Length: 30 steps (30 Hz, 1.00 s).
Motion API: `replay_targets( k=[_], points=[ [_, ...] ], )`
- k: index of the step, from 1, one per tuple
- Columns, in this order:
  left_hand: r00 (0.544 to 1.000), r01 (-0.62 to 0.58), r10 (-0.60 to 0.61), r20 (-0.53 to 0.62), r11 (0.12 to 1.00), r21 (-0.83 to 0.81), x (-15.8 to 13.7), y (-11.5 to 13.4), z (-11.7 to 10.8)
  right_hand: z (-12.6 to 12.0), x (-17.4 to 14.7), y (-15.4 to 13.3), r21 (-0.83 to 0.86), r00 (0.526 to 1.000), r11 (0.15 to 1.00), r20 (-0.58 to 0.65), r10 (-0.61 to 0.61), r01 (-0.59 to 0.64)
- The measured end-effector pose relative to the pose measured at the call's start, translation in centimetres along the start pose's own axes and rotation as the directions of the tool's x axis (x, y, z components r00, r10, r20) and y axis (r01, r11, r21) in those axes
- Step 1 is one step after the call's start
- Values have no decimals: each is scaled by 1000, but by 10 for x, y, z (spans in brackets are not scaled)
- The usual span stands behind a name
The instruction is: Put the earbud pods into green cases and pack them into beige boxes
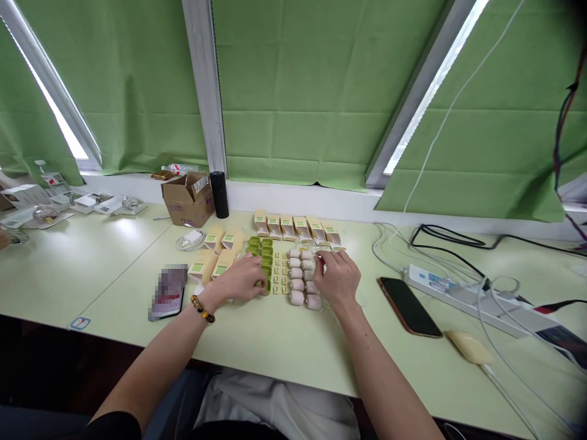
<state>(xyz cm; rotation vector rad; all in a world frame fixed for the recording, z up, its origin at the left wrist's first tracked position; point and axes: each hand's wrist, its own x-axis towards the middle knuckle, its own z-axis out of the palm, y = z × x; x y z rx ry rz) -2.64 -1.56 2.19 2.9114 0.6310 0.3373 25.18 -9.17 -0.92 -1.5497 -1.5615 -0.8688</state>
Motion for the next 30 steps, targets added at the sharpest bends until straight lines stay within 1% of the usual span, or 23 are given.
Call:
replay_targets(
  k=[3,7,10,15,19,21,23,25,27,30],
  points=[
    [1000,-20,19,15,997,78,1,3,5,1,0,-1,15,1000,1000,-11,-13,14],
    [998,-56,57,-6,986,154,0,3,10,2,-1,0,44,999,998,-25,-43,44],
    [996,-84,88,-13,978,189,0,2,14,4,-3,0,74,999,996,-25,-38,40],
    [990,-111,126,-71,977,181,0,4,17,4,-4,-3,98,998,993,-15,-63,64],
    [983,-117,148,-109,961,252,1,8,13,3,-4,-10,122,995,988,-17,-96,97],
    [974,-96,152,-168,948,304,1,9,13,2,-5,-14,157,995,982,-15,-102,104],
    [952,-52,154,-265,934,354,1,9,15,1,-5,-18,208,993,971,-12,-115,115],
    [909,-4,164,-382,923,386,1,7,18,0,-5,-22,252,992,960,-8,-124,122],
    [853,31,186,-488,915,402,1,5,20,-2,-4,-26,278,992,952,-4,-129,125],
    [752,70,241,-613,896,438,0,2,22,-4,-3,-31,303,990,944,-4,-138,133]
  ],
)
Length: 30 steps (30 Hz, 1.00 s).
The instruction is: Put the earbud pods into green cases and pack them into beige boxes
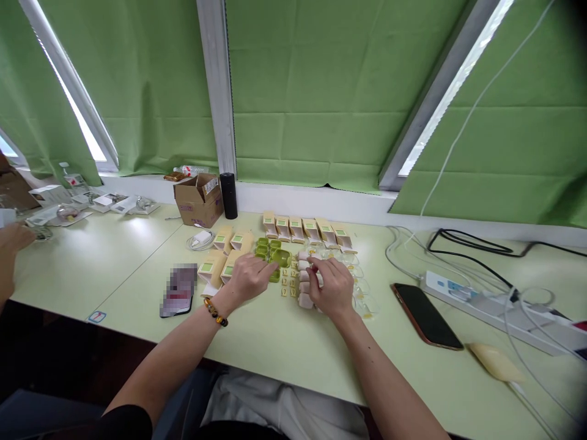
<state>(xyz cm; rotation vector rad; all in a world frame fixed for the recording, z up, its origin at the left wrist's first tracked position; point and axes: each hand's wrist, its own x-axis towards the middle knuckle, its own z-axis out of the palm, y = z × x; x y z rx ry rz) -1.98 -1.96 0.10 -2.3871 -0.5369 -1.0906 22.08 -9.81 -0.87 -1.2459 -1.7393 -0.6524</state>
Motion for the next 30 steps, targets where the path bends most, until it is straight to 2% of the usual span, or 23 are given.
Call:
replay_targets(
  k=[2,4,8,13,18,22,24,27,30],
  points=[
    [995,-12,16,-100,999,36,-1,-1,1,0,0,-3,11,1000,1000,-1,-14,14],
    [990,-15,21,-139,999,43,-2,-1,1,1,0,-6,20,1000,1000,1,-24,24],
    [996,-4,7,-86,999,39,-2,1,2,4,-3,-11,49,999,998,24,-30,29],
    [987,-107,116,-115,991,78,2,6,-2,6,-5,-15,79,999,997,46,-11,7],
    [989,-129,128,-73,992,-14,0,11,0,10,-6,-15,107,997,994,77,-24,16],
    [985,-143,141,-102,990,-17,-1,14,1,13,-6,-17,227,996,971,67,59,-73],
    [978,-127,126,-168,992,4,0,14,-1,12,-6,-18,323,989,935,64,136,-149],
    [964,-38,35,-263,999,-6,3,12,-4,9,-4,-21,440,968,862,94,234,-251],
    [959,56,-63,-276,998,-33,4,12,-4,6,-3,-24,508,958,813,123,260,-286]
  ],
)
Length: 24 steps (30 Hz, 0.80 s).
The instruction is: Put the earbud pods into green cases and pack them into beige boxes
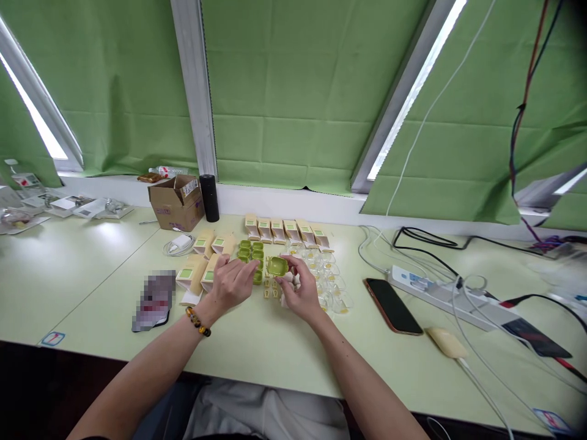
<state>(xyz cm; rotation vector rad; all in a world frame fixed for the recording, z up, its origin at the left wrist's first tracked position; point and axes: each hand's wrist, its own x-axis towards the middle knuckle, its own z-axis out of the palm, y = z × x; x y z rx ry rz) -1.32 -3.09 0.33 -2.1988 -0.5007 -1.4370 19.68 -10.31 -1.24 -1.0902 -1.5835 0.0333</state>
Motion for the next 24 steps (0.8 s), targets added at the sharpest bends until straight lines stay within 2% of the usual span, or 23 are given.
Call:
replay_targets(
  k=[3,6,8,10,12,14,17,20,24],
  points=[
    [998,49,-48,41,998,-34,-2,2,2,1,0,-2,87,999,995,18,36,-38],
    [996,60,-50,77,991,-123,-5,5,4,3,-2,-2,257,986,951,60,158,-169],
    [995,65,-49,89,980,-187,-6,7,5,5,-2,-1,435,959,854,128,254,-284],
    [994,68,-46,96,968,-240,-7,9,5,7,-3,-1,595,924,707,219,315,-382],
    [994,67,-40,103,959,-274,-6,11,5,9,-3,-3,682,885,566,314,345,-463],
    [993,63,-30,115,954,-293,-4,13,5,11,-2,-6,708,848,471,395,354,-526],
    [991,60,-18,131,942,-329,-1,14,4,13,-1,-11,709,809,396,469,353,-584],
    [989,69,-14,145,923,-377,-1,14,5,14,0,-12,700,791,379,472,390,-605],
    [981,140,-70,180,899,-415,-5,14,9,14,0,-11,656,753,386,481,449,-649]
  ],
)
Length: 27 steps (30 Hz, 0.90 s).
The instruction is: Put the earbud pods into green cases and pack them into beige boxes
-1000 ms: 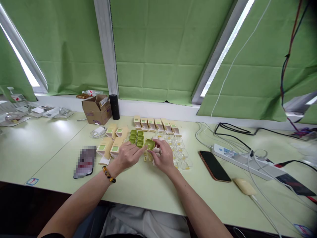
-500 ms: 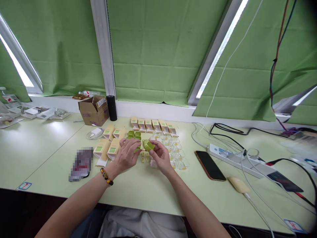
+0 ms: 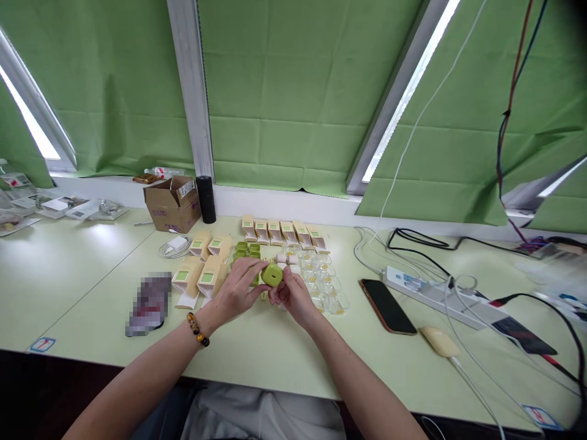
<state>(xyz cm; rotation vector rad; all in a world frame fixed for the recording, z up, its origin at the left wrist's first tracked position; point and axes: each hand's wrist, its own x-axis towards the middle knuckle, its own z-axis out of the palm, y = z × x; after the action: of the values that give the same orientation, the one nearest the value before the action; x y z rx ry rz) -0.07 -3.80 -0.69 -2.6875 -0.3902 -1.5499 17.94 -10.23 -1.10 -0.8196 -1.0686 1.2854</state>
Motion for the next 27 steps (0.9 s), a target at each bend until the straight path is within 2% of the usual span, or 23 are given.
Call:
replay_targets(
  k=[6,10,15,17,21,27],
  points=[
    [997,62,-65,-32,994,-87,-3,1,4,-1,-2,0,-43,998,998,-15,54,-55],
    [993,97,-105,-56,986,-138,-2,3,5,2,-3,-3,50,994,993,24,106,-107],
    [988,132,-147,-54,968,-214,-1,5,7,5,-4,-7,165,990,979,83,111,-124],
    [985,157,-172,-36,955,-251,0,6,8,6,-5,-8,164,986,977,118,115,-134],
    [953,294,-301,28,898,-328,2,8,9,5,-5,-8,132,981,982,154,116,-137],
    [909,411,-391,142,789,-456,2,7,8,1,-2,-4,73,994,993,61,88,-92]
  ],
)
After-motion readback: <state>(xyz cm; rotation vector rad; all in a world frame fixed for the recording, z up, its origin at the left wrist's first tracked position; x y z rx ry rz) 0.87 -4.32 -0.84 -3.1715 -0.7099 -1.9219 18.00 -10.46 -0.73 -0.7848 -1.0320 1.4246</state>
